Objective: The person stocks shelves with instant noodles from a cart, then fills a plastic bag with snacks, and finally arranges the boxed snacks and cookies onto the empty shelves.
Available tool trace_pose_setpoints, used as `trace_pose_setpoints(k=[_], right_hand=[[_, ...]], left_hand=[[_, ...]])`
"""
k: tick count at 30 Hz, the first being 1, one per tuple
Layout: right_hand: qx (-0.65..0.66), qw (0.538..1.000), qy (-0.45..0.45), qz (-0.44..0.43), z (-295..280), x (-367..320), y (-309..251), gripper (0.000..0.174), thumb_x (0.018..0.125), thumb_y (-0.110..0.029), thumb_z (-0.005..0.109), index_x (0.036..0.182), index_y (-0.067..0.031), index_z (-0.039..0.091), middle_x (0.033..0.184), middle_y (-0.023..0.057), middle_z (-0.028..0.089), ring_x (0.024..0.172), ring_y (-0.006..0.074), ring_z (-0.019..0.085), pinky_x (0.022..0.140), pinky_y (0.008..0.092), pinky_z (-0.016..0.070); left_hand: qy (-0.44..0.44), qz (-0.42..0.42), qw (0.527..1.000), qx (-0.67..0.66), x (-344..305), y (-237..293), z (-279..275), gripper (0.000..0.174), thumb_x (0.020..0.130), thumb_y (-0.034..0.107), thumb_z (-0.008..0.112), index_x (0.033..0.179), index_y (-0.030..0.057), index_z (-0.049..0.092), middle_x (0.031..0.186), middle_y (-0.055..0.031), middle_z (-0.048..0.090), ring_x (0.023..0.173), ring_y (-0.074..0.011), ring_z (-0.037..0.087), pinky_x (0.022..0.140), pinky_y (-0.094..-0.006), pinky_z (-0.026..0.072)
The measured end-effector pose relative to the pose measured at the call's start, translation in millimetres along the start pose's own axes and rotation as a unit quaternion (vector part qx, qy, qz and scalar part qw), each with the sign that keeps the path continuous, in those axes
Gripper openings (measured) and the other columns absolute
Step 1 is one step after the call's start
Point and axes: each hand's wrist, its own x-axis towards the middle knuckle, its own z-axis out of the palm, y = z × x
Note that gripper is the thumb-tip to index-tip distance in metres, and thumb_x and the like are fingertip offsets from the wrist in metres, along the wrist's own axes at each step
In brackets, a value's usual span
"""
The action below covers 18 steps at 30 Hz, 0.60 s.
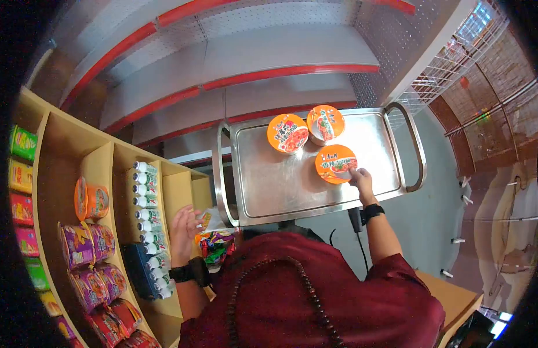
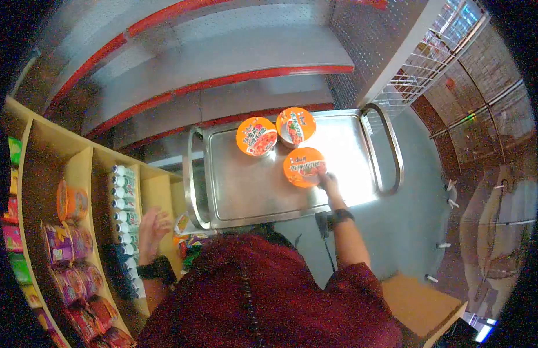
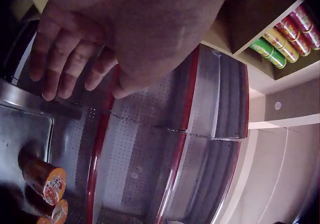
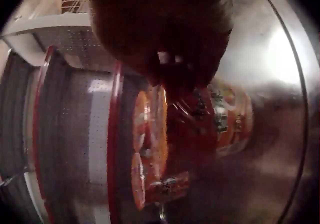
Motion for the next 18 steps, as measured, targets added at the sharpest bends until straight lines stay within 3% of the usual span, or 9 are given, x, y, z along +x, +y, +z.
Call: trace_pose_setpoints(k=[4,6,8,10,11,12,14,16,18], right_hand=[[-0.087,0.988,-0.095,-0.082,-13,0,-59,0.018,0.08,-0.021,0.057,0.07,-0.0066,0.053,0.062,0.0008,0.053,0.054,0.0093,0.051,0.051,0.0223,0.042],[-0.034,0.982,-0.13,-0.135,-9,6,-80,0.015,0.081,-0.019,0.055,0.072,-0.0067,0.054,0.068,0.0005,0.056,0.06,0.0096,0.053,0.054,0.0223,0.0433],[0.109,0.964,-0.2,-0.138,16,7,-101,0.014,0.083,-0.019,0.052,0.081,-0.0052,0.056,0.081,0.0025,0.059,0.071,0.0111,0.057,0.064,0.0237,0.0462],[0.036,0.933,-0.223,-0.28,49,33,-99,0.018,0.085,-0.02,0.05,0.091,-0.0033,0.057,0.092,0.0055,0.06,0.083,0.0131,0.058,0.072,0.0265,0.0472],[0.004,0.921,-0.252,-0.297,75,31,-108,0.022,0.086,-0.021,0.051,0.096,-0.002,0.056,0.097,0.0068,0.06,0.089,0.0147,0.058,0.077,0.0284,0.0468],[0.162,0.931,-0.292,-0.143,110,7,-129,0.019,0.086,-0.02,0.051,0.092,-0.0022,0.056,0.091,0.0048,0.06,0.084,0.0135,0.058,0.075,0.028,0.0467],[0.095,0.947,-0.279,-0.128,165,6,-127,0.015,0.085,-0.019,0.051,0.085,-0.0039,0.055,0.083,0.0023,0.058,0.075,0.0112,0.056,0.068,0.0249,0.045],[-0.008,0.941,-0.316,-0.122,225,-39,-151,0.012,0.082,-0.018,0.054,0.076,-0.0084,0.055,0.073,-0.0015,0.055,0.063,0.0071,0.049,0.057,0.0194,0.0375],[0.021,0.926,-0.348,-0.144,289,-63,-152,0.011,0.08,-0.021,0.058,0.077,-0.0106,0.057,0.06,-0.0055,0.045,0.052,0.0041,0.039,0.045,0.0194,0.0282]], left_hand=[[-0.011,-0.006,1.0,-0.025,2,-15,-9,0.031,0.089,0.024,0.045,0.113,0.0046,0.045,0.095,-0.0123,0.059,0.075,-0.0178,0.06,0.06,-0.0263,0.0485],[-0.013,-0.005,0.999,-0.035,8,-24,-18,0.031,0.088,0.024,0.046,0.113,0.0047,0.045,0.095,-0.012,0.059,0.075,-0.018,0.06,0.06,-0.0263,0.048],[-0.032,0.002,0.998,-0.05,6,-28,-26,0.031,0.087,0.023,0.047,0.113,0.0053,0.045,0.095,-0.0113,0.059,0.076,-0.0184,0.06,0.061,-0.0265,0.0474],[-0.034,0.063,0.997,-0.011,-1,-29,-25,0.031,0.086,0.024,0.049,0.112,0.0063,0.047,0.096,-0.0109,0.059,0.077,-0.0186,0.059,0.063,-0.0274,0.0474],[-0.018,0.006,0.998,-0.061,-5,-15,-23,0.031,0.086,0.023,0.05,0.112,0.0065,0.048,0.096,-0.0106,0.059,0.078,-0.0184,0.059,0.064,-0.0273,0.0473],[-0.032,0.015,0.996,-0.082,-8,-12,-25,0.031,0.087,0.024,0.049,0.112,0.0062,0.048,0.097,-0.0103,0.059,0.078,-0.0182,0.059,0.064,-0.0275,0.0472],[0.014,-0.008,0.999,-0.047,-7,-7,-32,0.03,0.087,0.024,0.049,0.112,0.0058,0.048,0.097,-0.0105,0.059,0.078,-0.0185,0.059,0.064,-0.0279,0.0478],[0.032,0.01,0.997,-0.064,-10,-7,-48,0.03,0.087,0.024,0.049,0.111,0.0056,0.048,0.098,-0.0109,0.059,0.078,-0.0185,0.059,0.064,-0.0281,0.0481],[0.039,0.026,0.996,-0.079,-13,-11,-69,0.031,0.088,0.025,0.049,0.111,0.0053,0.048,0.098,-0.0112,0.059,0.077,-0.0185,0.059,0.064,-0.0282,0.0484]])
